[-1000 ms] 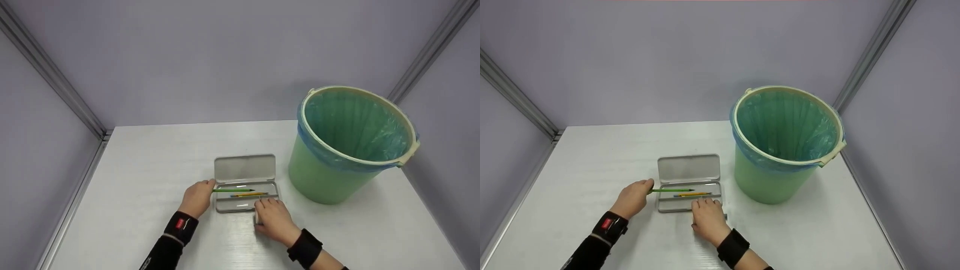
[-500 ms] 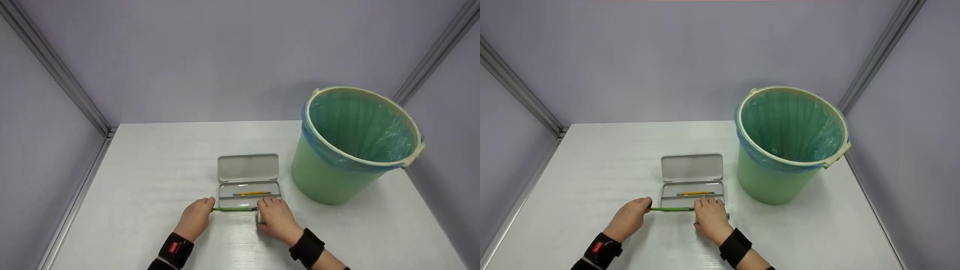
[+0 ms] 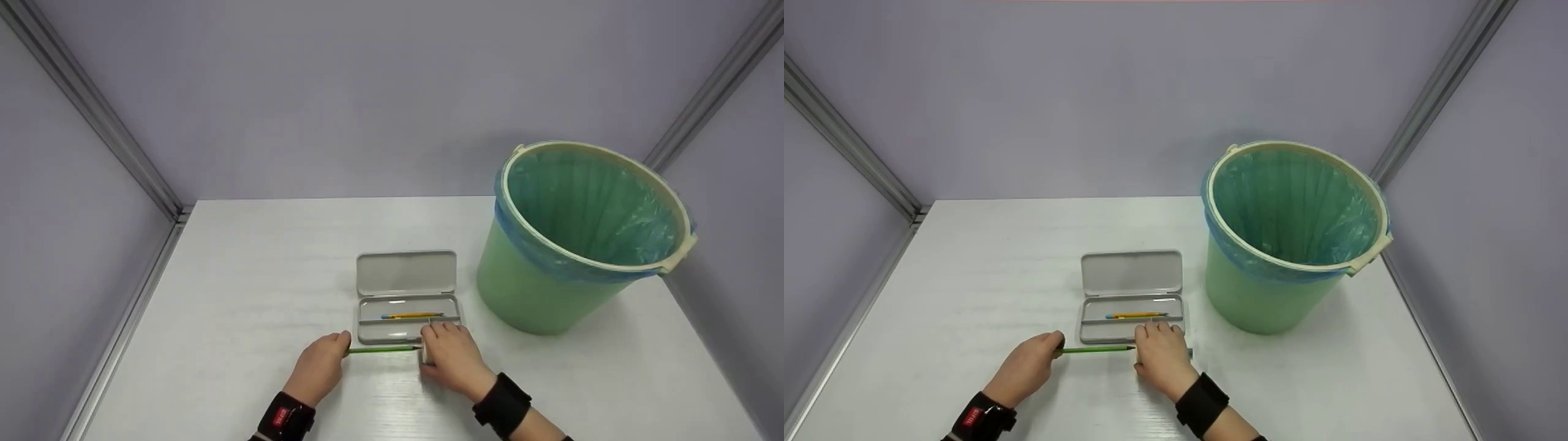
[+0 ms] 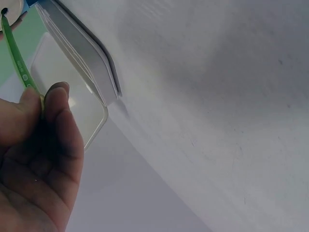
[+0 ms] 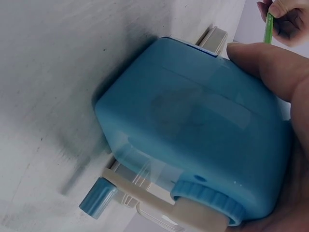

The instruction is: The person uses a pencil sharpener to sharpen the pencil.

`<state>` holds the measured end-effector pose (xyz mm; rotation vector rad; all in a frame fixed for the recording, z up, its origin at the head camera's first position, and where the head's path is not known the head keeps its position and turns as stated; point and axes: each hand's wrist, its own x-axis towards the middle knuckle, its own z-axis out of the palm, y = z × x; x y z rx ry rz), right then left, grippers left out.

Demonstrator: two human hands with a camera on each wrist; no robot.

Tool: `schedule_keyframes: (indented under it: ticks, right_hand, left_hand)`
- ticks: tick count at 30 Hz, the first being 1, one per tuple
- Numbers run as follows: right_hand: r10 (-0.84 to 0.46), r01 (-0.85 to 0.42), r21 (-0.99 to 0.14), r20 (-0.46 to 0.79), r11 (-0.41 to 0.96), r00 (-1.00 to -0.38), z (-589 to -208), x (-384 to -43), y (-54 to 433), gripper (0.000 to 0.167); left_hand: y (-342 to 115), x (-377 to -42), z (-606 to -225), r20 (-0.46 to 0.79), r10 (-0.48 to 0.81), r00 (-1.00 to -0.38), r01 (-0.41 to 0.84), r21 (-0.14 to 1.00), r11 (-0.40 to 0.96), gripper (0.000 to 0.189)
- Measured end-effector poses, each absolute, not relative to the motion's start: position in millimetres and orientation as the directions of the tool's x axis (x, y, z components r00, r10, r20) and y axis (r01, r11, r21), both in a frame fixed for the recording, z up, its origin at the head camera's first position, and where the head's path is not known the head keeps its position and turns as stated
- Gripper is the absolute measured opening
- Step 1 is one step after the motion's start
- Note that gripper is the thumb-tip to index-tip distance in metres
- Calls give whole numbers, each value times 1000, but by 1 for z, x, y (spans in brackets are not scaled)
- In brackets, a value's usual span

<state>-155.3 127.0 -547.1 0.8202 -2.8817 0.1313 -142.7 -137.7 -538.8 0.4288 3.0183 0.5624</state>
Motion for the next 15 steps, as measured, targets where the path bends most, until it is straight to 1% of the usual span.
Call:
schedule_keyframes:
  ticks: [4,9,15]
  right_hand:
    - [-514,-524,-47,144,850,-846,-547,-155,128,55]
    - [-513,-523,-50,138,851,-847,-548,-156,128,55]
    - [-515,-524,-51,133,850,-847,-548,-154,128,53]
  left_hand:
    - [-133,-141,-538,16,285,-958,271,358,893,10]
    - [-124,-139,-541,83,324,-943,331,366,870,12]
    - [-117,-139,-546,131,333,-934,358,352,865,13]
